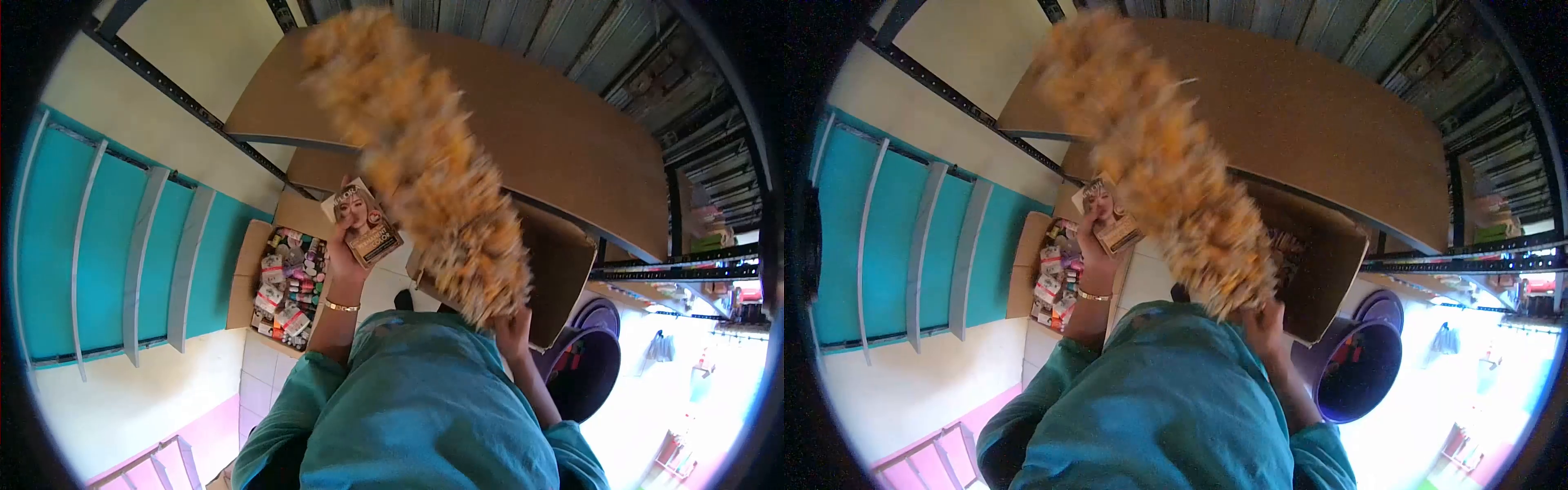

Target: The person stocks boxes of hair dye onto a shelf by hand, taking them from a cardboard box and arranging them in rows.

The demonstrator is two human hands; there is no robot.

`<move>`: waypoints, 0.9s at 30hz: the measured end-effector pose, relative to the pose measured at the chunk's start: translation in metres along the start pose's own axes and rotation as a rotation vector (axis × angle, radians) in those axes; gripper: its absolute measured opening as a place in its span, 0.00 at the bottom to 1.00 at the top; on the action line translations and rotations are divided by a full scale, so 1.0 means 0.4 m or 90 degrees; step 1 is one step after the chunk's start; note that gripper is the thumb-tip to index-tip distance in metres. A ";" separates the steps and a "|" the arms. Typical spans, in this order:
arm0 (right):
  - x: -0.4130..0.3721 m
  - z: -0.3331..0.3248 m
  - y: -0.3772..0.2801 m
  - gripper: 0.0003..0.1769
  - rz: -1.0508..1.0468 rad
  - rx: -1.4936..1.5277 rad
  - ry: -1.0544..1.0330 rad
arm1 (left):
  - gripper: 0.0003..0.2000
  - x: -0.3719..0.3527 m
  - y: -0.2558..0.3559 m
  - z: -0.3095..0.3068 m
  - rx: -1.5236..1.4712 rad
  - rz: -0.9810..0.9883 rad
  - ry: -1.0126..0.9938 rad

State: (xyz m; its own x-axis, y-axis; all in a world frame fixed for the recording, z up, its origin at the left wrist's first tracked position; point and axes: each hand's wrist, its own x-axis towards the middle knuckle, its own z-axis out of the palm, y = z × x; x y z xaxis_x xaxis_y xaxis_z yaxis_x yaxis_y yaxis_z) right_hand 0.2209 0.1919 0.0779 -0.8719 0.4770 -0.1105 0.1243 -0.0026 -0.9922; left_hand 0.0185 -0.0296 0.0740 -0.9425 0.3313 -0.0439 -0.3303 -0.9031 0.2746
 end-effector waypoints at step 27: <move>0.013 -0.009 -0.019 0.21 0.024 -0.192 -0.112 | 0.29 0.000 0.054 -0.055 0.124 -0.043 -0.110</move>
State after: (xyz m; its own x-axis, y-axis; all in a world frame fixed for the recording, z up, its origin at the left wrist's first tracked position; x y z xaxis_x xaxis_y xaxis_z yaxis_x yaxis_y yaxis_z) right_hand 0.2172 0.1974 0.0849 -0.9290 0.3228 -0.1809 0.2696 0.2557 -0.9284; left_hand 0.0104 -0.0551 0.0589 -0.8904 0.4460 0.0910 -0.3607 -0.8133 0.4566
